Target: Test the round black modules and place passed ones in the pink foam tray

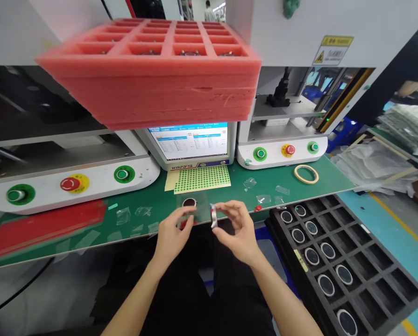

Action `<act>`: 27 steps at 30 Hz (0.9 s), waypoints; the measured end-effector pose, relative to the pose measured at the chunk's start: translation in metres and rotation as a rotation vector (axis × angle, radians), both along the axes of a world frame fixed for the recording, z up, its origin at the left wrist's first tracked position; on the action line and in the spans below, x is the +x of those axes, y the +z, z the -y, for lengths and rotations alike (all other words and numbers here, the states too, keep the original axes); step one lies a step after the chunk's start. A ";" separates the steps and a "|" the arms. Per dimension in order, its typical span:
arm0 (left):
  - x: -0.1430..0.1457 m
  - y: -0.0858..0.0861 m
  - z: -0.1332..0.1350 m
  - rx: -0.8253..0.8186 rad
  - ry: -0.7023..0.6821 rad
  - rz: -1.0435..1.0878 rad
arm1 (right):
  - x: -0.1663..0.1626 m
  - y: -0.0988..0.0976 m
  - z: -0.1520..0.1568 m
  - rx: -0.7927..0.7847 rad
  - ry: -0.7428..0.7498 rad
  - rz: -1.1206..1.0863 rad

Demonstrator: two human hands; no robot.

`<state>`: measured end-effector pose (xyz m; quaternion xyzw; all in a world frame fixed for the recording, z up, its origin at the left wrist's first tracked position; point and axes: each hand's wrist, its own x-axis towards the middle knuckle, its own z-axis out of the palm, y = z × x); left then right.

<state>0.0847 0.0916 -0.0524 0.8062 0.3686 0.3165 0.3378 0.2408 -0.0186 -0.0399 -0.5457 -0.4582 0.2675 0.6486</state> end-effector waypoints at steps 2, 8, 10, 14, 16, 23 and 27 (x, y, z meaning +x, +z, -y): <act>0.003 0.016 0.023 -0.182 -0.111 0.078 | -0.013 0.006 0.009 0.059 0.079 -0.067; 0.000 0.045 0.063 -1.087 -0.241 0.655 | -0.031 0.018 0.026 0.078 0.252 -0.111; -0.005 0.048 0.068 -0.984 -0.121 0.657 | -0.031 0.025 0.031 0.066 0.242 -0.113; -0.016 0.056 0.077 -0.524 -0.048 0.553 | -0.032 0.038 0.039 0.056 0.171 -0.065; -0.021 0.059 0.081 -0.324 -0.067 0.512 | -0.033 0.043 0.041 0.075 0.147 -0.018; -0.031 0.061 0.081 0.050 -0.192 0.456 | -0.034 0.055 0.045 0.119 0.026 0.179; -0.033 0.063 0.079 0.123 -0.239 0.479 | -0.035 0.063 0.045 0.175 0.010 0.273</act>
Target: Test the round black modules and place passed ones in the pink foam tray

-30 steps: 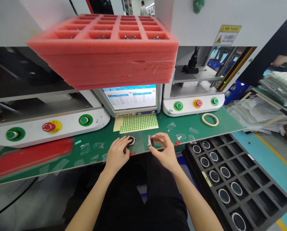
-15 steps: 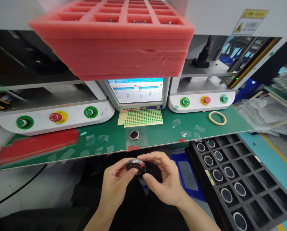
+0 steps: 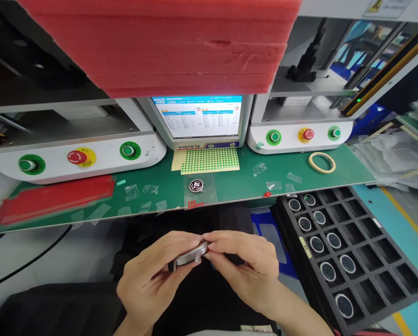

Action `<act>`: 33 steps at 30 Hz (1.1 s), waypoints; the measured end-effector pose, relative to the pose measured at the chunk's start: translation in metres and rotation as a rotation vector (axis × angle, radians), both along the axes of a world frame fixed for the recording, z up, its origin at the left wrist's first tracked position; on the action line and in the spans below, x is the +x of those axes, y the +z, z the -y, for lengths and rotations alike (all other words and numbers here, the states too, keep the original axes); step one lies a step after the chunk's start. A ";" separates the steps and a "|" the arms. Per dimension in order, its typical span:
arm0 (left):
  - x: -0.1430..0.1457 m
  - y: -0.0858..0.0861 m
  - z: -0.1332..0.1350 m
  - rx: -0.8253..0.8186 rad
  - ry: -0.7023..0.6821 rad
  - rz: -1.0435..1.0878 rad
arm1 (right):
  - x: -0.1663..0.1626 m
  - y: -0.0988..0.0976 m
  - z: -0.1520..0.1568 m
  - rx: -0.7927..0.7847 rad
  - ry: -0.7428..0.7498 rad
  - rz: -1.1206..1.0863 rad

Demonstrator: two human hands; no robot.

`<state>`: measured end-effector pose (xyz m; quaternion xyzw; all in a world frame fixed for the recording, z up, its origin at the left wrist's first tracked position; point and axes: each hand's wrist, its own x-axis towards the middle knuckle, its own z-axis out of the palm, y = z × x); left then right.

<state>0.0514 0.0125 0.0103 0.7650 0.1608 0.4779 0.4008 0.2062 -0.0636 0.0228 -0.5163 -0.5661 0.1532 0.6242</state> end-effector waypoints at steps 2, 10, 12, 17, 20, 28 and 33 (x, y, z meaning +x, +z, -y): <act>-0.002 0.002 0.000 0.010 -0.015 -0.015 | 0.001 0.003 0.000 0.003 0.032 0.014; -0.004 0.005 -0.002 -0.001 -0.074 -0.040 | 0.021 0.007 0.000 -0.168 0.296 -0.003; -0.004 0.004 -0.002 -0.007 -0.096 -0.044 | 0.025 0.006 -0.001 -0.182 0.362 -0.030; -0.004 0.003 -0.001 -0.036 -0.112 -0.022 | 0.023 0.000 -0.001 -0.151 0.361 -0.080; -0.004 0.003 -0.001 -0.037 -0.127 0.003 | 0.020 -0.004 0.000 -0.095 0.326 -0.124; -0.004 0.004 -0.004 -0.031 -0.119 -0.040 | 0.025 0.003 -0.002 -0.144 0.336 -0.077; -0.004 0.004 -0.004 -0.037 -0.112 -0.034 | 0.025 0.004 -0.003 -0.112 0.360 0.039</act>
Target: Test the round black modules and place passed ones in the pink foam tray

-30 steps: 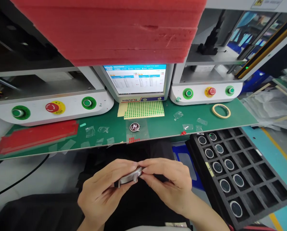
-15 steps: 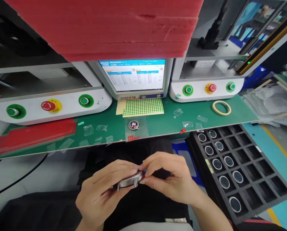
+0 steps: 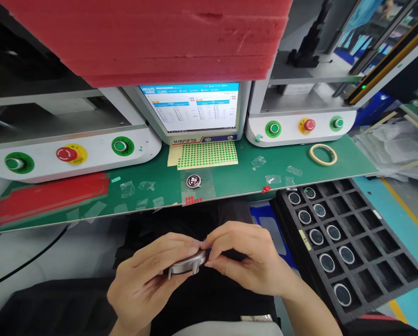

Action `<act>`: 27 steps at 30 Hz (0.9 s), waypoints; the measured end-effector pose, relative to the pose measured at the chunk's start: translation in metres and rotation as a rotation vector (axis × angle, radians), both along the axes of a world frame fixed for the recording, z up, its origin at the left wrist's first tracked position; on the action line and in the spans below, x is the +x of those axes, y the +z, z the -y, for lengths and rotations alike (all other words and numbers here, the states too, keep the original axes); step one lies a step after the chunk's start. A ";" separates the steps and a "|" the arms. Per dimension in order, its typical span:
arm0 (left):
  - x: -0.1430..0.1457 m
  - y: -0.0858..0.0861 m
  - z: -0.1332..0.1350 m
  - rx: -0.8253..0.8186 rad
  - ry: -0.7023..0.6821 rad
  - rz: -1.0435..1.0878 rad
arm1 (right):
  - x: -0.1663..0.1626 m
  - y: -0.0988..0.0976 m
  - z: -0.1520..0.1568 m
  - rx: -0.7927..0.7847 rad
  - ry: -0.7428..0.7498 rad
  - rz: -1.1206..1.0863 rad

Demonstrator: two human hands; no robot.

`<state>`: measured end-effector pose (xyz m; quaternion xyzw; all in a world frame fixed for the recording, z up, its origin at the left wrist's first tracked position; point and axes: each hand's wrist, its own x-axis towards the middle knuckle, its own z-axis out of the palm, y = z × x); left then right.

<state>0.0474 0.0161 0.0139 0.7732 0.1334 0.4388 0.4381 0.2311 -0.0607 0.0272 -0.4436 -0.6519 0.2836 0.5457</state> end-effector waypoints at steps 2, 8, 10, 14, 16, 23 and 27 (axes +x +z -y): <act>0.000 0.000 0.001 0.008 0.031 0.020 | -0.005 -0.005 0.001 0.065 -0.045 -0.005; 0.001 0.000 0.001 0.029 0.066 0.053 | -0.016 -0.014 0.004 0.150 -0.153 -0.110; 0.000 -0.001 0.001 0.028 0.062 0.049 | -0.016 -0.009 0.003 0.182 -0.152 -0.033; -0.004 -0.006 0.003 0.054 0.072 0.043 | -0.014 0.003 0.003 0.245 -0.221 0.132; -0.004 -0.008 0.006 0.058 0.106 0.040 | -0.015 0.005 0.004 0.267 -0.265 0.217; 0.005 -0.005 0.015 -0.011 0.221 0.082 | -0.024 0.000 0.006 0.307 -0.382 0.346; 0.006 -0.004 0.017 -0.081 0.247 0.071 | -0.030 -0.003 0.003 0.284 -0.408 0.310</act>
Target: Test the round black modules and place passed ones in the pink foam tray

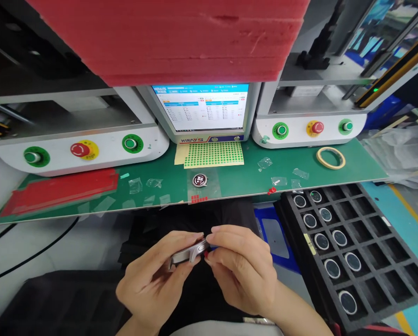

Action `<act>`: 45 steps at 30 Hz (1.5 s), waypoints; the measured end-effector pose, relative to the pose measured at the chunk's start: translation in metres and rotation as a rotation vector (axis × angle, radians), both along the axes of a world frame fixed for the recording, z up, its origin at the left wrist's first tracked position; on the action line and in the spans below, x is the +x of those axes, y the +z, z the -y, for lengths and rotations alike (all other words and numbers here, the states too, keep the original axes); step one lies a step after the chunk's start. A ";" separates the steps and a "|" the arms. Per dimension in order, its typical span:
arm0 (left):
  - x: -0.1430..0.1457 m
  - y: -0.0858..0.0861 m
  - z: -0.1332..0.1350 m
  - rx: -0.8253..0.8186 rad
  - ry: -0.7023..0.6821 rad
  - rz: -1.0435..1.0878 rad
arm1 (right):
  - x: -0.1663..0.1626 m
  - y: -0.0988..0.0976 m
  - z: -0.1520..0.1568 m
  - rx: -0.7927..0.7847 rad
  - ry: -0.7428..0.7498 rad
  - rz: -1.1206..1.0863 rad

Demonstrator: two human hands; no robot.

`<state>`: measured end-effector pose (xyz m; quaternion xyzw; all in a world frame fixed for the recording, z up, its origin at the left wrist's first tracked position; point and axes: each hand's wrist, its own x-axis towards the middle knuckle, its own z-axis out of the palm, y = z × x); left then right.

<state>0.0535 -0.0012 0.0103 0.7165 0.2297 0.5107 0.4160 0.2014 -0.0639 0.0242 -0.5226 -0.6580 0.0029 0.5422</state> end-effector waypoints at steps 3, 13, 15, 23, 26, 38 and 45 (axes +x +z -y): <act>0.000 0.000 -0.001 -0.019 0.038 -0.025 | -0.002 -0.001 0.000 0.015 -0.008 -0.019; 0.008 -0.008 -0.020 -0.042 0.470 -0.107 | -0.047 -0.009 0.002 -0.376 0.357 -0.667; 0.010 -0.005 -0.023 0.026 0.468 -0.146 | -0.058 -0.011 0.001 -0.457 0.379 -0.763; 0.006 0.009 -0.029 0.294 0.507 -0.192 | -0.060 -0.018 -0.010 -0.772 0.404 -1.157; 0.005 0.005 -0.030 0.325 0.552 -0.204 | -0.063 -0.028 -0.012 -0.860 0.440 -1.368; -0.015 -0.029 -0.065 -0.687 0.334 0.108 | 0.005 -0.084 -0.122 -0.631 -0.047 -0.311; -0.027 -0.002 -0.085 -0.860 0.289 0.066 | -0.006 -0.088 -0.159 -0.645 -0.026 -0.210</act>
